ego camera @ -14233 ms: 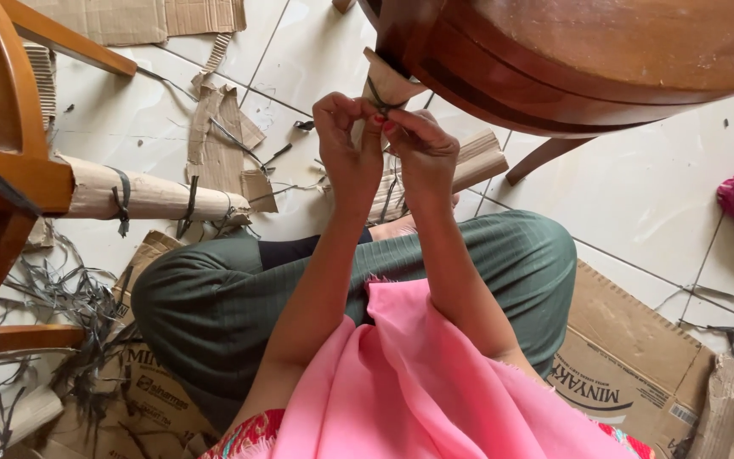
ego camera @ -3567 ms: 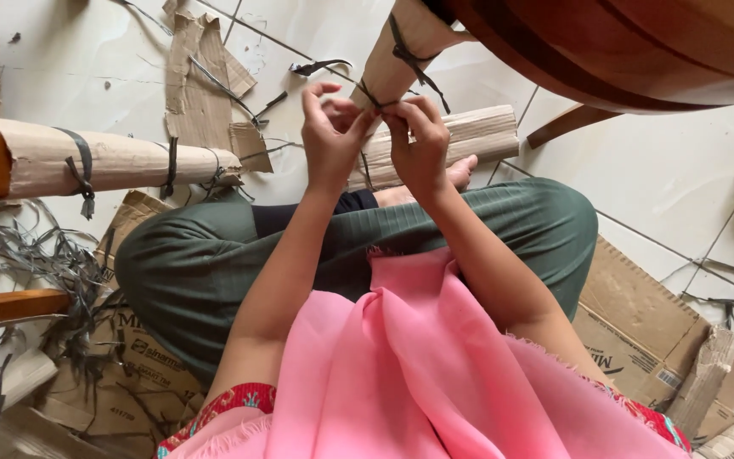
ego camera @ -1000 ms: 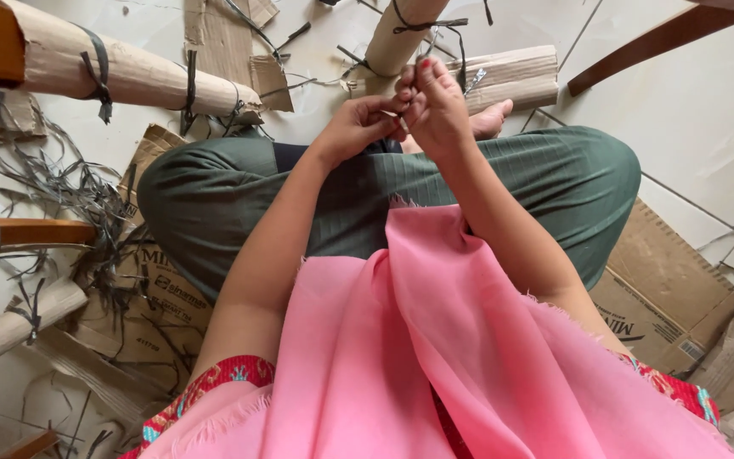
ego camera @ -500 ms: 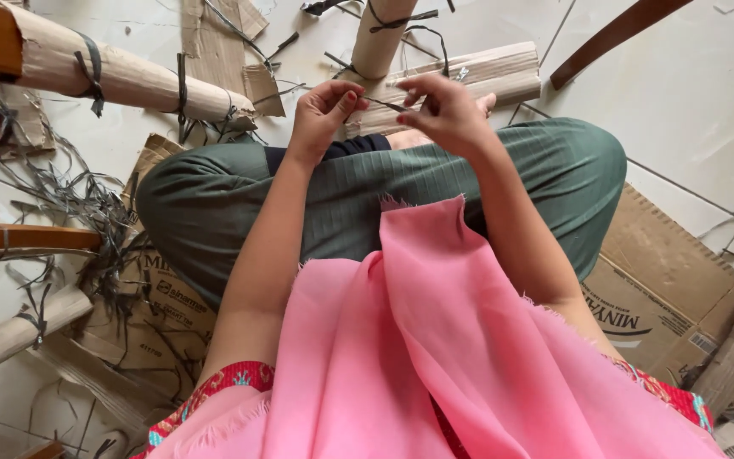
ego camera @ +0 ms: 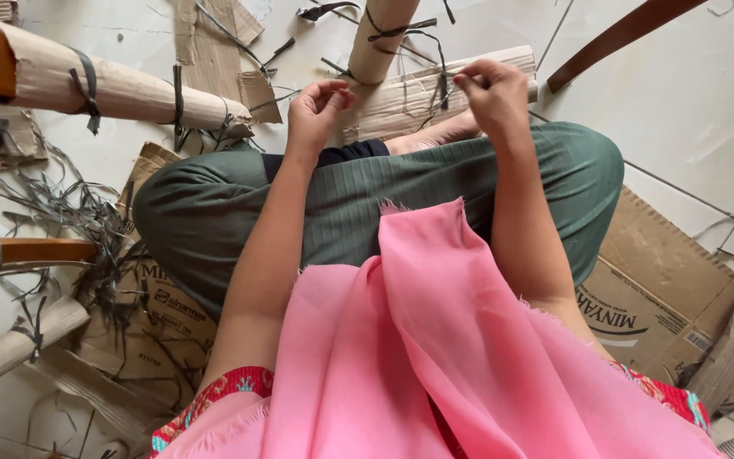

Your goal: The person sits on the floor and wraps strips of cardboard around the legs of a wooden stool. They secure the cardboard in place by tying black string around the wrapped sections, repeating the process for multiple legs.

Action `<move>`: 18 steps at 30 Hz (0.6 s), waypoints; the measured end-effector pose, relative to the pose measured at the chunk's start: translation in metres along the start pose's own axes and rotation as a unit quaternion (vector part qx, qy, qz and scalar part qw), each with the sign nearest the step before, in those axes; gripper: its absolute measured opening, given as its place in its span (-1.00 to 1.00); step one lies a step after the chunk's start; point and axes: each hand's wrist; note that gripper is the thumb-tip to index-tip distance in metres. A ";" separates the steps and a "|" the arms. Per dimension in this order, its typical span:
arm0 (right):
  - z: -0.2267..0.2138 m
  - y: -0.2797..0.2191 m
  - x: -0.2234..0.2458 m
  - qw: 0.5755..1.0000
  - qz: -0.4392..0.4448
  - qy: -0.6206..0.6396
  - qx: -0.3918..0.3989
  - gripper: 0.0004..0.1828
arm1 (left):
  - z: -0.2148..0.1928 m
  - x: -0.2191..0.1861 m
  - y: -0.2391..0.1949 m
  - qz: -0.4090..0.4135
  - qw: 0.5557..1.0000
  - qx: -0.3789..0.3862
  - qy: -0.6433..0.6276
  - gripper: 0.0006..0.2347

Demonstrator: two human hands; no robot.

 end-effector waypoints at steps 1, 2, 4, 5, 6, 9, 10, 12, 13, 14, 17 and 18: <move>-0.006 0.003 -0.005 1.000 0.002 -0.001 -0.001 -0.95 | 0.000 0.002 0.003 -0.001 1.000 0.001 -0.001 -0.81; -0.010 0.006 -0.010 1.000 0.005 -0.003 -0.026 -0.95 | -0.002 0.004 0.005 -0.017 1.000 -0.012 -0.006 -0.82; -0.018 0.012 -0.018 0.999 0.008 -0.006 -0.052 -0.93 | -0.003 0.005 0.009 -0.032 0.999 -0.026 -0.011 -0.83; -0.021 0.014 -0.022 0.998 0.005 -0.001 -0.065 -0.95 | -0.002 0.006 0.010 -0.025 0.999 -0.020 -0.009 -0.82; -0.024 0.016 -0.027 0.997 0.003 0.004 -0.077 -0.96 | -0.002 0.006 0.010 -0.018 1.000 -0.014 -0.007 -0.81; -0.030 0.018 -0.031 0.994 -0.037 -0.017 -0.100 -0.98 | 0.000 -0.005 0.007 -0.040 0.999 -0.005 0.016 -0.82; -0.030 0.018 -0.030 0.994 -0.036 -0.018 -0.099 -0.98 | 0.000 -0.004 0.008 -0.042 0.999 -0.005 0.016 -0.82; -0.031 0.018 -0.027 0.990 -0.060 -0.032 -0.124 -0.95 | 0.000 -0.003 0.009 -0.035 0.999 0.000 0.019 -0.82; -0.031 0.018 -0.027 0.990 -0.060 -0.032 -0.123 -0.95 | 0.000 -0.003 0.009 -0.035 0.999 0.000 0.019 -0.82; -0.030 0.018 -0.026 0.982 -0.110 -0.064 -0.138 -0.94 | -0.001 -0.003 0.009 -0.033 0.999 0.003 0.033 -0.83; -0.021 0.027 -0.029 0.953 -0.212 -0.114 -0.182 -0.93 | -0.001 0.001 0.012 -0.019 0.998 0.008 0.056 -0.83; -0.016 0.031 -0.031 0.932 -0.264 -0.133 -0.210 -0.92 | -0.001 0.003 0.012 -0.007 0.998 0.009 0.065 -0.83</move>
Point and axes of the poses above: each hand's wrist, its own y-axis towards the middle knuckle, its own z-axis out of the palm, x = y × z, and after that the axes turned 10 degrees about y, right-handed
